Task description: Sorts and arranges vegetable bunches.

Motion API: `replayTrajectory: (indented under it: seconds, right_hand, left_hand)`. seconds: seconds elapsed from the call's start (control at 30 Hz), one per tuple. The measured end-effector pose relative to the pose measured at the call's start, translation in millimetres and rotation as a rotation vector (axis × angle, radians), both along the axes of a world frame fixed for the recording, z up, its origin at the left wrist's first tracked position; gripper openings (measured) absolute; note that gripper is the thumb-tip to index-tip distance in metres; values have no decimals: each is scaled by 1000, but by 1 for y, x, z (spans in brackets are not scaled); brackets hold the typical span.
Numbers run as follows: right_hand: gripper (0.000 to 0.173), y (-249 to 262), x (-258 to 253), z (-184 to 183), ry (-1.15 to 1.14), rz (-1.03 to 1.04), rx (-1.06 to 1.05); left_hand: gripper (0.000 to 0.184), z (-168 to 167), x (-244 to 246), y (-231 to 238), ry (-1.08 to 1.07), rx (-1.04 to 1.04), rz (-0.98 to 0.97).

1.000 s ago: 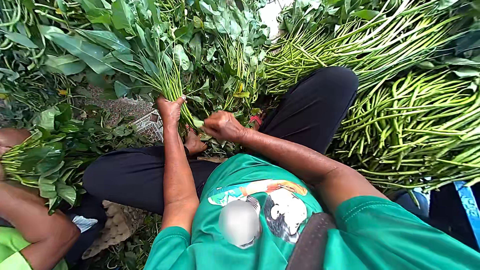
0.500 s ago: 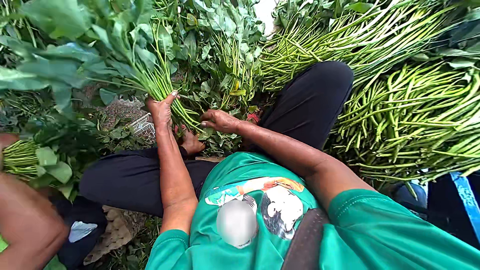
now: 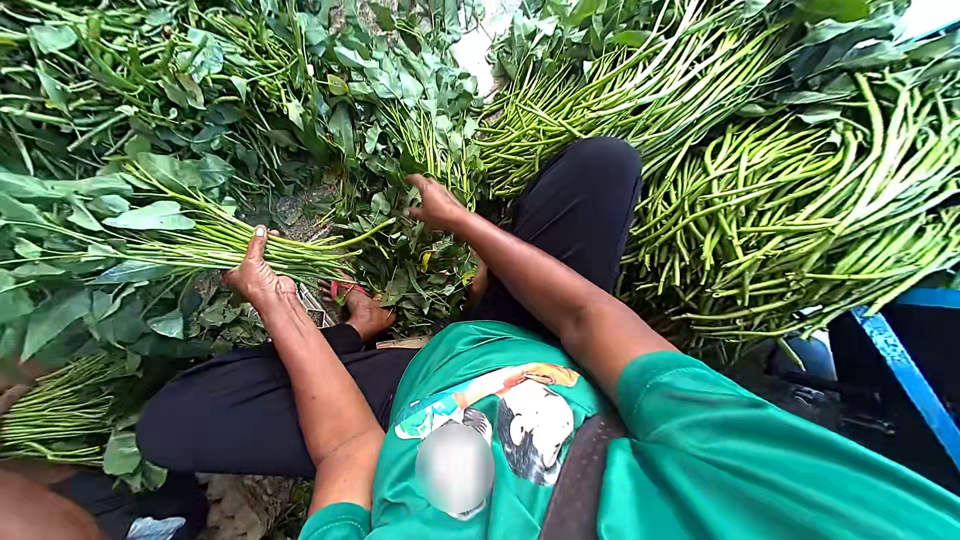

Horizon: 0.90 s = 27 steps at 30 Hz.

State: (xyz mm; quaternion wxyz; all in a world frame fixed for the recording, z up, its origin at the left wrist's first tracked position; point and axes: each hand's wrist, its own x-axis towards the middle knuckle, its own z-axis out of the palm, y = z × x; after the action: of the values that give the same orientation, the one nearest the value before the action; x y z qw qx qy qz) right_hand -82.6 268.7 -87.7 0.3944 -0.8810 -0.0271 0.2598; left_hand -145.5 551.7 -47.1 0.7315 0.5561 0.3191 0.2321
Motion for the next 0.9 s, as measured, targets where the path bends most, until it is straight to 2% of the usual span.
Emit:
replayTrajectory:
  seconds: [0.03, 0.07, 0.17, 0.27, 0.33, 0.4, 0.47, 0.6, 0.77, 0.9]
  right_hand:
    - [67, -3, 13, -8, 13, -87, -14]
    - [68, -7, 26, -15, 20, -186, -10]
    - [59, -17, 48, -36, 96, -459, 62]
    - [50, -24, 52, -54, 228, -512, 56]
    - [47, -24, 53, -61, 278, -518, 20]
    - [40, -22, 53, -63, 237, -516, -16]
    - [34, -17, 51, -57, 100, -478, -62]
    - [33, 9, 38, -33, -171, -377, 41]
    - [34, 40, -11, -3, -113, -230, 229]
    - [34, 53, -61, 5, -137, -30, 287]
  left_hand:
    - [47, 1, -1, -4, 9, -49, -34]
    - [39, 1, -2, -10, 19, -111, -95]
    - [25, 2, -12, -29, 91, -319, -281]
    - [22, 6, -12, -43, 173, -444, -304]
    - [25, 1, -12, -46, 186, -378, -302]
    - [35, -4, -12, -49, 170, -227, -294]
    - [43, -9, -13, -45, 145, -140, -317]
    - [35, -7, -11, -36, 173, -206, -416]
    - [30, -21, 0, -45, 181, -309, -362]
    - [35, -23, 3, -57, 259, -253, -408]
